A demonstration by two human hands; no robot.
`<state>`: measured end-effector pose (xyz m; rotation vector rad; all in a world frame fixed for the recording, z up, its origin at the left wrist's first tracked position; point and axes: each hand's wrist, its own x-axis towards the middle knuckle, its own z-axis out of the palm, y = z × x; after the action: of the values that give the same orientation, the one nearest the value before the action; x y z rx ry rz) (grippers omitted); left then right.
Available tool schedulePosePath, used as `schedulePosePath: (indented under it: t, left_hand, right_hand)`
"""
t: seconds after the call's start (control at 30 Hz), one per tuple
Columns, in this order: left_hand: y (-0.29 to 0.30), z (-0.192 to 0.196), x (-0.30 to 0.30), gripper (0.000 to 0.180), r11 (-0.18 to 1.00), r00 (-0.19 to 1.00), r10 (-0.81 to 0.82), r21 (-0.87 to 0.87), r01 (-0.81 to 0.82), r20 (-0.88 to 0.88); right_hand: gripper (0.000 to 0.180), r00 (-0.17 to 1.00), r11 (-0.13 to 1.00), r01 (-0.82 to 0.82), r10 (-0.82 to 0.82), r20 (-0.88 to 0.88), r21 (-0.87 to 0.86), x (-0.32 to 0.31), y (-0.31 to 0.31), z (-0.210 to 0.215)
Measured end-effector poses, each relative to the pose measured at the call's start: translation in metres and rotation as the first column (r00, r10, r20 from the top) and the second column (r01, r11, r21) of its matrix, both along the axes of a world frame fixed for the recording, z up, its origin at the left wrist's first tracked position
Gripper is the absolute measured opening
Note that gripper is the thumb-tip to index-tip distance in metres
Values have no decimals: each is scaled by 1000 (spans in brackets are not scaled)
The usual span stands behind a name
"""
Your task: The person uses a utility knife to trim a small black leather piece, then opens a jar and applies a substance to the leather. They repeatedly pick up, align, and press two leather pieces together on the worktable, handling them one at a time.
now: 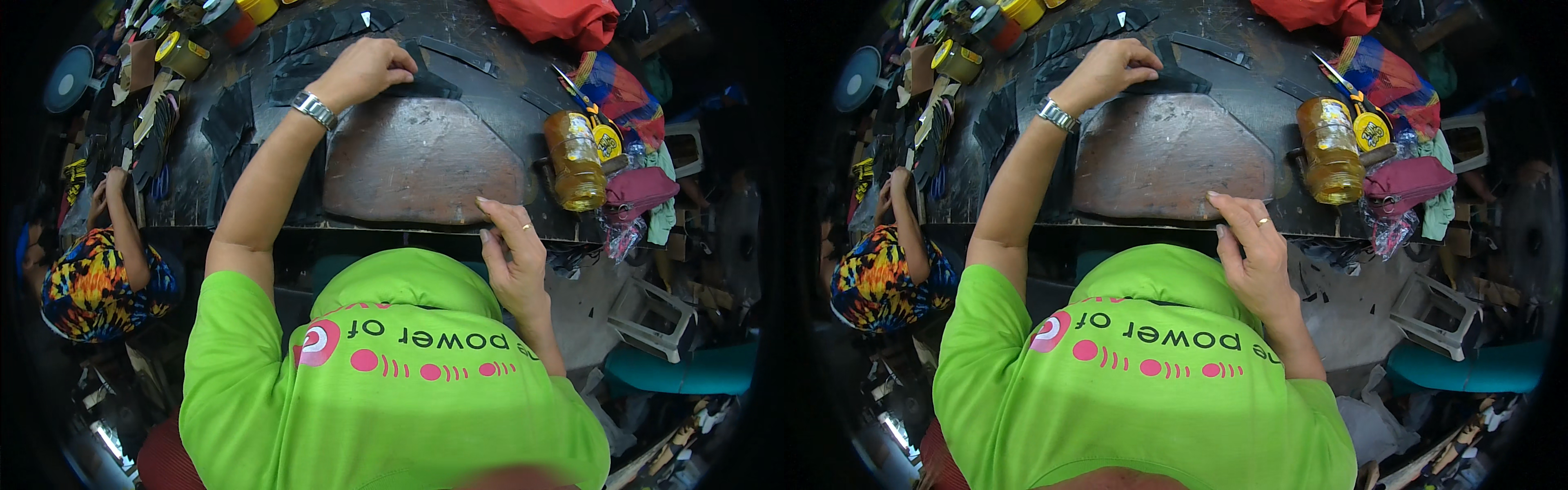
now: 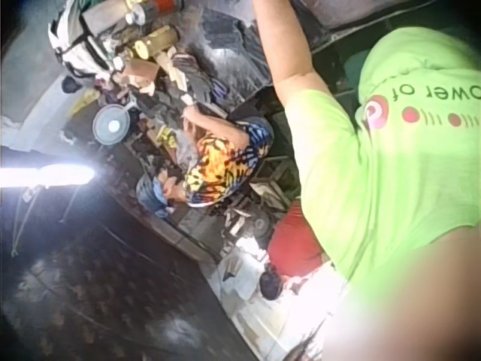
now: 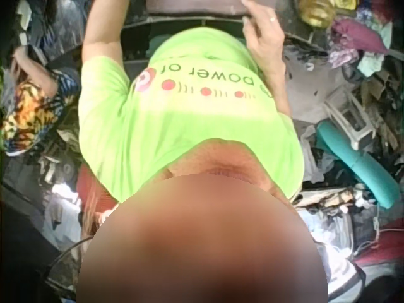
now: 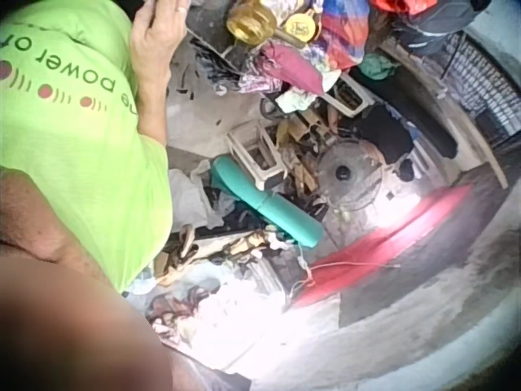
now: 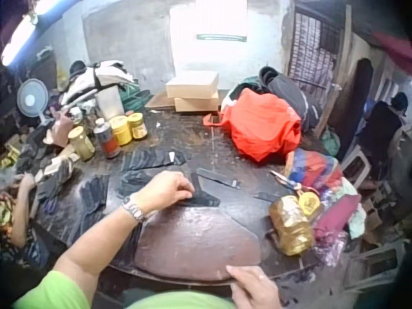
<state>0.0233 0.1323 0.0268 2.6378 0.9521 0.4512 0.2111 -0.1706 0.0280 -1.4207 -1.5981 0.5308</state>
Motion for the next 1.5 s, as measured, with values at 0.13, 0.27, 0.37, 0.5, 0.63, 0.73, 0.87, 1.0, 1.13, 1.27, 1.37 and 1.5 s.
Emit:
schedulePosePath:
  t: [0.13, 0.27, 0.37, 0.5, 0.63, 0.73, 0.87, 1.0, 1.13, 1.27, 1.37, 1.5]
  left_hand:
    - [-6, -21, 6, 25, 967, 995, -99, 237, 94, 11]
    - [-2, -24, 10, 26, 985, 997, -74, 152, 77, -25]
    - [-6, -25, 10, 24, 990, 997, -51, 131, 57, -50]
    - [-11, -27, 8, 22, 983, 999, -48, 177, 50, -18]
    - [-7, -27, 8, 18, 999, 1000, -16, 44, 16, 15]
    - [-7, -27, 11, 16, 996, 998, 49, -78, -46, 32]
    - [-20, -18, 8, 15, 998, 989, 12, 53, -20, 150]
    - [-53, -2, -1, 16, 987, 883, -143, 126, 96, 446]
    - [-90, 2, -19, 20, 957, 876, -261, -13, 291, 405]
    - [-104, -9, -45, 17, 933, 928, -212, -221, 286, 305]
    - [-104, -15, -59, 15, 944, 933, -82, -274, 186, 351]
    - [-107, -18, -61, 14, 983, 935, 42, -183, 25, 353]
  right_hand:
    - [45, 1000, 1000, -6, 6, 28, -7, -7, 4, 3]
    - [49, 999, 1000, 7, -7, 45, 4, -7, 2, 1]
    - [44, 999, 996, 43, -41, 31, -76, -6, -3, 0]
    - [45, 999, 996, 38, -37, 14, -85, -6, -4, -5]
    - [45, 1000, 997, 19, -18, 16, -68, -8, -1, -8]
    - [46, 999, 998, 18, -16, 28, -58, -8, -1, -8]
    - [47, 1000, 997, 28, -27, 10, -66, -7, -4, -10]
    - [48, 998, 995, 60, -60, 0, -82, -3, -6, -11]
    - [47, 996, 994, 85, -86, -18, -66, 2, 0, -14]
    - [42, 996, 995, 88, -89, -16, -37, 6, 12, -19]
    - [36, 994, 994, 106, -106, 7, 16, 9, 30, -22]
    - [30, 994, 995, 95, -97, 44, 43, 12, 56, -23]
